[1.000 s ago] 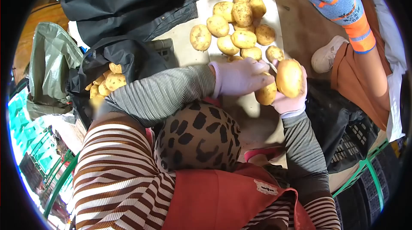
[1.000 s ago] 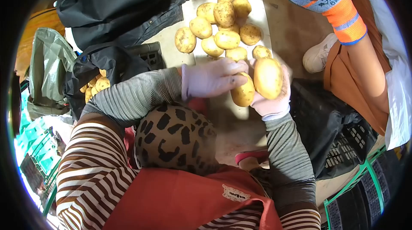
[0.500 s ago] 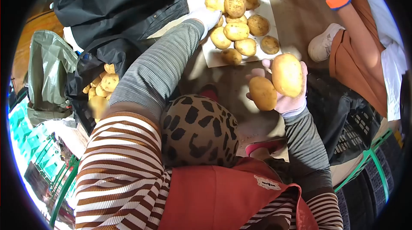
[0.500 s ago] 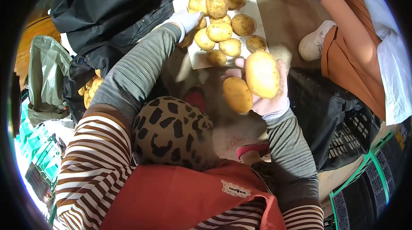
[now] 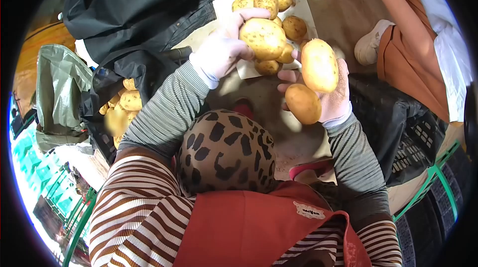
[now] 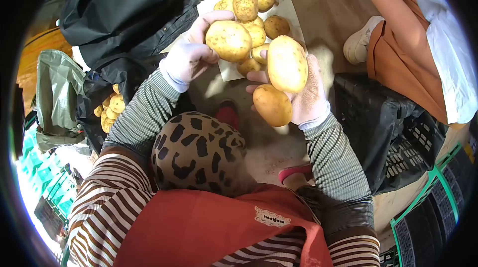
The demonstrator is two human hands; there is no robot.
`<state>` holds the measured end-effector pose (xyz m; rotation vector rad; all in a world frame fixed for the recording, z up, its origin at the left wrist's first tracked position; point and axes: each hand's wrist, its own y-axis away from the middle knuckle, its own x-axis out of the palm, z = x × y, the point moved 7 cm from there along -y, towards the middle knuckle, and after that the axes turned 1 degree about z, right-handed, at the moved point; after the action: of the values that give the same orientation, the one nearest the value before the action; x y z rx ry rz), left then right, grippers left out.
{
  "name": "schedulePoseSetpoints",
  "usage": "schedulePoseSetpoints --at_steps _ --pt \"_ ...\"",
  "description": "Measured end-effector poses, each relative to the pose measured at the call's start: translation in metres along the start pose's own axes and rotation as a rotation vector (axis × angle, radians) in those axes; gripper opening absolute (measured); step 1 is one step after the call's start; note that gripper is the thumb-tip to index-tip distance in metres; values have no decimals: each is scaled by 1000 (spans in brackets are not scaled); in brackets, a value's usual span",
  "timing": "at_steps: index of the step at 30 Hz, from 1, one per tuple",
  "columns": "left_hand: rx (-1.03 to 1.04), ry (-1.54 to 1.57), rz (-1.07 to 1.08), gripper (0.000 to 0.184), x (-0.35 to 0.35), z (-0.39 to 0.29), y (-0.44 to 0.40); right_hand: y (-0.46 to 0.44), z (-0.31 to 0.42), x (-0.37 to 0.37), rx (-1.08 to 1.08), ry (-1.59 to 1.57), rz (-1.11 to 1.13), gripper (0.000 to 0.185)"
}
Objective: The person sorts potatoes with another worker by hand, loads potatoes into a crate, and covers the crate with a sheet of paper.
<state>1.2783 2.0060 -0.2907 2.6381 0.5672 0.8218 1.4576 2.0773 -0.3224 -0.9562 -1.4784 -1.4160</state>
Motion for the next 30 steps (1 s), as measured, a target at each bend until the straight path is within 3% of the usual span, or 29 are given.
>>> schedulePoseSetpoints --at_steps 14,20,30 --pt "-131 663 231 87 7 28 5 -16 -6 25 -27 54 -110 90" --pt "67 312 147 81 12 0 7 -13 -1 23 -77 52 -173 89" --pt "92 276 104 80 17 -6 7 -11 3 14 -84 203 -280 89"
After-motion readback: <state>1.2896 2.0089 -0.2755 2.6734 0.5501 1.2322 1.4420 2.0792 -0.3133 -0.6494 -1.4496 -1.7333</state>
